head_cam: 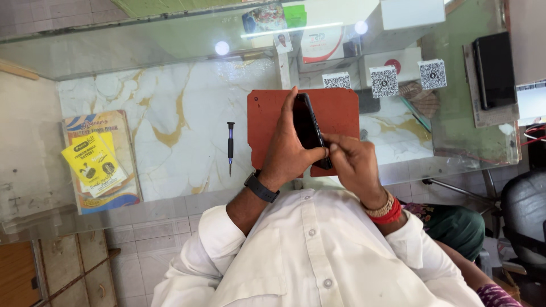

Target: The person removes the back cover from a smartphone on a repair mat, unscrews internal screws with a screwdriver, and pries at the internal components with a small tool. They briefly reach toward equipment at the side of the bench before returning to work on the phone internals.

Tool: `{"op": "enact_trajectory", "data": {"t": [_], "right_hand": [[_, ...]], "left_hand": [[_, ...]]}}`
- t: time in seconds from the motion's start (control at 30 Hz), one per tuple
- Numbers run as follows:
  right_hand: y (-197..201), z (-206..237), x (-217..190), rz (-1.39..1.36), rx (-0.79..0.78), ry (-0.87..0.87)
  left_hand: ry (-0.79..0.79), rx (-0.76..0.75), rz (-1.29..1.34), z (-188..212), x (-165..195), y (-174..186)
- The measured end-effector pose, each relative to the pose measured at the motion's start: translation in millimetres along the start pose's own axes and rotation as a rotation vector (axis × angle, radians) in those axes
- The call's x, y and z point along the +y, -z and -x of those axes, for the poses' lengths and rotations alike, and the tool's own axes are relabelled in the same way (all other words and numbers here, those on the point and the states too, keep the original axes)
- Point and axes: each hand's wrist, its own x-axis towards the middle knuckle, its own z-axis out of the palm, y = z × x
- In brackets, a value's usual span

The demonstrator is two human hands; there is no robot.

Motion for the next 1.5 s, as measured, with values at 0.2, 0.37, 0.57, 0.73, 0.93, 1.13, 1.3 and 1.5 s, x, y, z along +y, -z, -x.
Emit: {"op": "enact_trajectory", "data": {"t": [0.2,0.37,0.57,0.73,0.93,1.13,1.3,1.5], "right_hand": [[-2.8,-13.0,6.4,-0.11,-0.019,-0.261],[-6.2,-16.3,-3.6,-0.15,-0.012,-0.246],[-1.0,-21.6,-21.4,0.067,-0.09,-0.318],[-1.0,-21.0,-20.7,0.007,-0.097,-0.374],[-1.8,-18.3,-5.8,-0.104,-0.094,-0.311],[10.7,-11.7,1.4,-0.387,-0.141,-0.11],[16.4,2.9,2.7,-0.084,-0.194,0.041],[7.0,17.1,6.8,-0.403,-0.257,-0.027]], "left_hand": [[-0.093,0.029,-0.273,-2.4,3.5,1.8],[-0.022,-0.016,-0.317,-2.0,6.0,3.3],[0.009,-0.089,-0.364,-6.0,11.9,3.2],[0.07,-0.165,-0.444,-10.6,21.0,5.1],[0.091,-0.192,-0.493,-13.6,24.1,7.4],[-0.114,-0.121,0.13,-16.2,9.4,15.3],[0.187,-0.088,0.422,-13.6,-4.6,21.5],[0.233,-0.079,0.421,-6.4,-12.3,15.2]]}}
